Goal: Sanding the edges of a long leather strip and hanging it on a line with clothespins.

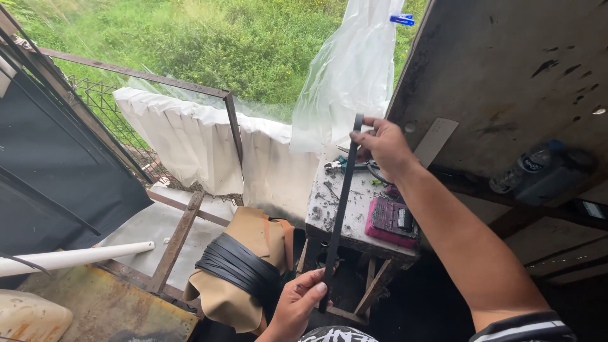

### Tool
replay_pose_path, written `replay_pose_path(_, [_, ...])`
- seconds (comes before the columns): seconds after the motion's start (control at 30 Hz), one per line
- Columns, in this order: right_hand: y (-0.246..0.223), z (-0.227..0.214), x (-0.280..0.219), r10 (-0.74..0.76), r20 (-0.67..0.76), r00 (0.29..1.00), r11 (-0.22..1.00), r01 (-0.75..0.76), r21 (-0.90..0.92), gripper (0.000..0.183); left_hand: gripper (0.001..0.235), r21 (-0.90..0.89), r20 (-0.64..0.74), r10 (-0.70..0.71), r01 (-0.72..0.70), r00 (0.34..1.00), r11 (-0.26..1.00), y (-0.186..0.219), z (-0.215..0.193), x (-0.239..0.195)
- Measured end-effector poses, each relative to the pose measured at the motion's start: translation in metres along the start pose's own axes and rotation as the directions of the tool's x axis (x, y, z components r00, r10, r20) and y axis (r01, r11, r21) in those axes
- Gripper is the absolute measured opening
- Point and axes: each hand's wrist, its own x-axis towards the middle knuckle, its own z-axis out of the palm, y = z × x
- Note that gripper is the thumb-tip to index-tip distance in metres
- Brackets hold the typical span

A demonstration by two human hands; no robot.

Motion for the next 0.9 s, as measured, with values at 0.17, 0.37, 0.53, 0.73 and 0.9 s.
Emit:
replay_pose_path(0.17, [0.058, -0.018, 0.025, 0.196, -0.035, 0.980, 0.980, -0.198, -0.033, 0.035, 0.038, -0.063, -0.157, -0.109, 0.100, 0.982, 0.993, -0.021, -0.008, 0.000])
replay_pose_path(0.37, [0.050, -0.059, 0.007, 0.279, -0.075, 0.958, 0.760, -0.267, -0.592, 0.047, 0.031, -0.245, -0.187, -0.127, 0.079, 0.974, 0.966, -0.050, -0.016, 0.006])
replay_pose_path(0.53, [0.092, -0.157, 0.016, -0.102, -0.117, 0.988, 0.454, -0.058, -0.889, 0.035, 0.045, -0.442, -0.189, -0.200, 0.099, 0.961, 0.892, -0.056, -0.019, 0.007])
replay_pose_path(0.73, [0.111, -0.176, -0.005, 0.246, -0.091, 0.965, 0.309, -0.167, -0.936, 0.071, 0.050, -0.530, -0.209, -0.295, 0.145, 0.932, 0.835, -0.047, -0.014, 0.005])
replay_pose_path(0.9, [0.161, -0.192, 0.008, 0.072, -0.060, 0.996, 0.385, -0.083, -0.919, 0.067, 0.055, -0.566, -0.170, -0.329, 0.181, 0.929, 0.805, -0.046, -0.011, 0.003])
